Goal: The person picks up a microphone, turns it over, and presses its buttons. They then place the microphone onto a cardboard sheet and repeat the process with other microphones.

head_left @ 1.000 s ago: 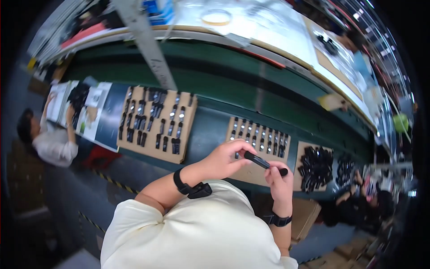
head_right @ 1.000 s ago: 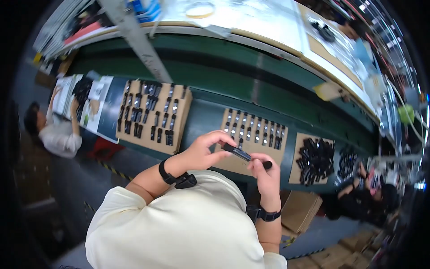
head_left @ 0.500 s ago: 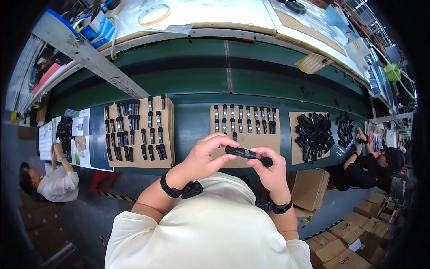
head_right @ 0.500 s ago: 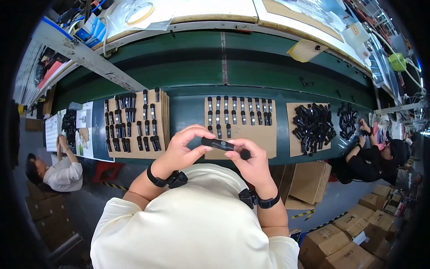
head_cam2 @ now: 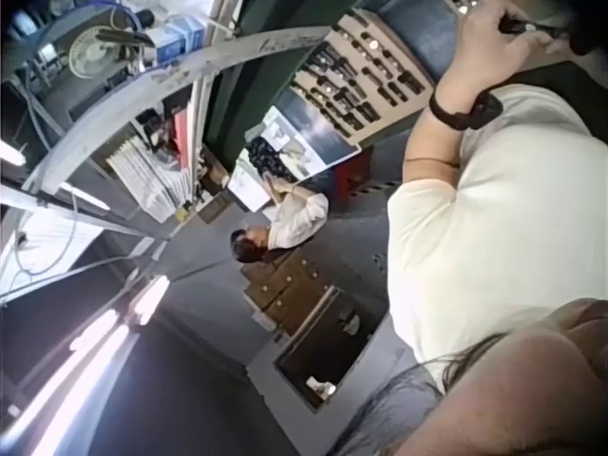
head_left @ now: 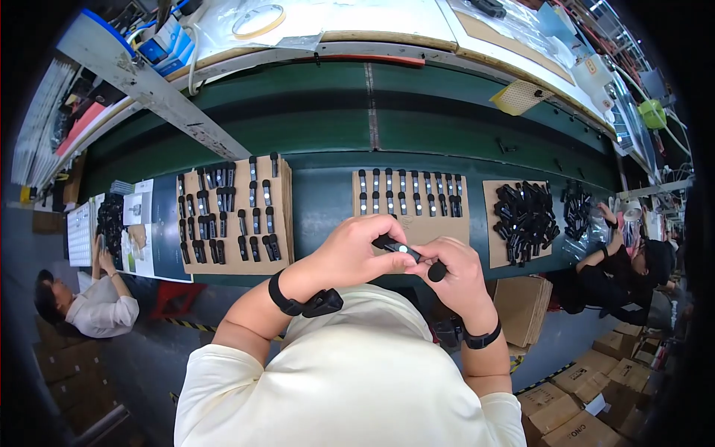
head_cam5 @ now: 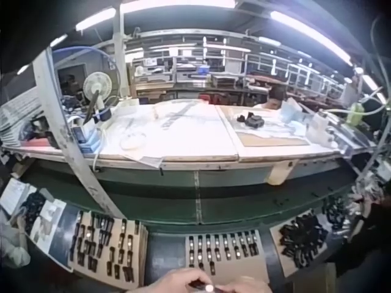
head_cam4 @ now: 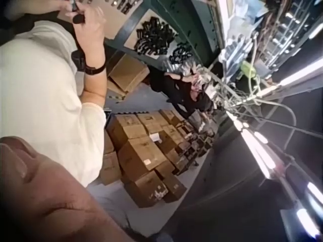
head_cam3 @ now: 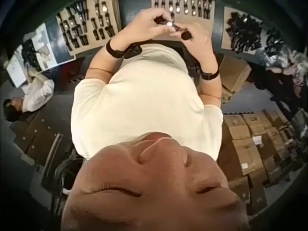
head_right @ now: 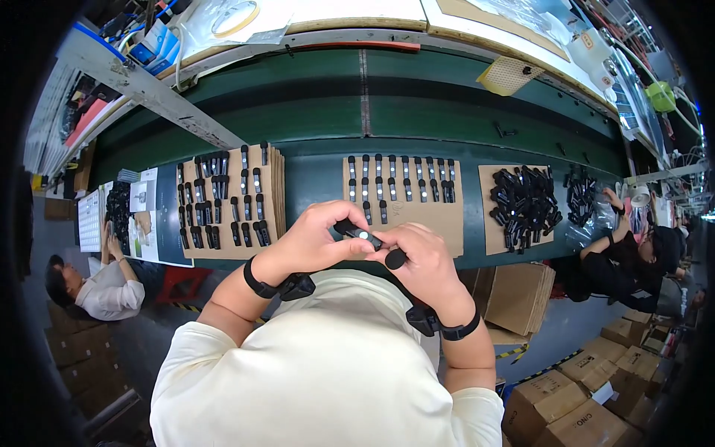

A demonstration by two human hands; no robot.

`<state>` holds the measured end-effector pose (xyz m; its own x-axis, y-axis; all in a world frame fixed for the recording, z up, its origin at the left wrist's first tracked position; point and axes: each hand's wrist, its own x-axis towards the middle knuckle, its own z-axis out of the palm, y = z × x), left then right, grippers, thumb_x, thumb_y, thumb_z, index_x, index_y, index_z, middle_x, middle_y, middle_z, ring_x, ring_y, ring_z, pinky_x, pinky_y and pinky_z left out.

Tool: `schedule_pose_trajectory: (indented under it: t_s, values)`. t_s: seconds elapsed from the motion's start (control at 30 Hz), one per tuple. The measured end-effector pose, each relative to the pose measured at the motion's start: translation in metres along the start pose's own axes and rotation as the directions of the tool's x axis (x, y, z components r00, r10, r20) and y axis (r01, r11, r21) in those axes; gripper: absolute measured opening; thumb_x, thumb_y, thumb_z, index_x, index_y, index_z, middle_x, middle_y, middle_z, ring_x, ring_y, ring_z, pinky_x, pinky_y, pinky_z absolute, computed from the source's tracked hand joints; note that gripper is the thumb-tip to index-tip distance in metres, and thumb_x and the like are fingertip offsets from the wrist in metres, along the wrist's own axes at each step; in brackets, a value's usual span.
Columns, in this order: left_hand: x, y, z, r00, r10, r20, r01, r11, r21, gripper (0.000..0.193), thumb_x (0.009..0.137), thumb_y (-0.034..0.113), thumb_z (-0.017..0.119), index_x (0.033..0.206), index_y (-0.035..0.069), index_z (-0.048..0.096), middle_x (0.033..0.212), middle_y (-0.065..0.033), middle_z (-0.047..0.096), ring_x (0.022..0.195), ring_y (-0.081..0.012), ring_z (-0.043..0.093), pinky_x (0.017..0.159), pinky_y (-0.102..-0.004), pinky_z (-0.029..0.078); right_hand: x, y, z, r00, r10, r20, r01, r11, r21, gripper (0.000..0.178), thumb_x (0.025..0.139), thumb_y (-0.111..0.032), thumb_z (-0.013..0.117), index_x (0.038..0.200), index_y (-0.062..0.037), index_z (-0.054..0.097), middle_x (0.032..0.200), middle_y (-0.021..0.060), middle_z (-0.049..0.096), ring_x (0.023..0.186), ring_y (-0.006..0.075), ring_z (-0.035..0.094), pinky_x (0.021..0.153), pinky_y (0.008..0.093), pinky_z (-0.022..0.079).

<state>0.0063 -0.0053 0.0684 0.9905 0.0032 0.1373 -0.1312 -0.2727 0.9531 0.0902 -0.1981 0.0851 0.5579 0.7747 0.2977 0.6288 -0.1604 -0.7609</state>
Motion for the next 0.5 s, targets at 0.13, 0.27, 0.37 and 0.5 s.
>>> schedule_pose_trajectory:
  t_s: [0.13, 0.27, 0.37, 0.5]
  values:
    - [-0.001, -0.001, 0.000, 0.998, -0.035, 0.055, 0.039, 0.997, -0.063, 0.022, 0.080, 0.016, 0.075, 0.093, 0.001, 0.065, 0.087, -0.0084, 0.067, 0.079, -0.0167, 0.063, 0.074, -0.0285, 0.049, -0.001, -0.001, 0.000, 1.000, 0.009, 0.027, -0.009, 1.000, 0.005, 0.023, 0.070, -0.012, 0.081, 0.086, -0.0029, 0.067, 0.072, 0.0083, 0.064, 0.064, 0.0240, 0.060, 0.060, 0.0316, 0.047]
    - [-0.003, 0.000, -0.004, 0.991, -0.063, 0.121, 0.078, 0.989, -0.123, 0.019, 0.084, 0.012, 0.071, 0.097, 0.000, 0.065, 0.087, -0.0073, 0.067, 0.081, -0.0139, 0.062, 0.075, -0.0271, 0.049, -0.006, 0.002, 0.000, 0.995, 0.092, 0.028, -0.093, 0.995, 0.037, 0.022, 0.070, -0.011, 0.080, 0.086, -0.0027, 0.067, 0.073, 0.0084, 0.066, 0.065, 0.0230, 0.062, 0.061, 0.0306, 0.047]
    - [-0.004, -0.006, -0.005, 0.980, -0.098, 0.176, 0.140, 0.960, -0.243, 0.018, 0.086, 0.010, 0.069, 0.100, -0.001, 0.064, 0.088, -0.0057, 0.067, 0.083, -0.0121, 0.061, 0.076, -0.0262, 0.049, -0.011, 0.005, -0.001, 0.974, 0.224, 0.043, -0.228, 0.967, 0.118, 0.020, 0.072, -0.009, 0.079, 0.087, -0.0024, 0.066, 0.074, 0.0086, 0.068, 0.067, 0.0214, 0.065, 0.063, 0.0291, 0.048]
    - [-0.004, -0.012, -0.003, 0.961, -0.145, 0.235, 0.238, 0.868, -0.436, 0.019, 0.089, 0.010, 0.066, 0.102, -0.003, 0.063, 0.089, -0.0033, 0.066, 0.085, -0.0098, 0.060, 0.077, -0.0251, 0.049, -0.009, 0.004, -0.004, 0.941, 0.322, 0.103, -0.335, 0.928, 0.165, 0.018, 0.074, -0.008, 0.077, 0.088, -0.0017, 0.066, 0.076, 0.0089, 0.069, 0.068, 0.0212, 0.066, 0.066, 0.0280, 0.050]
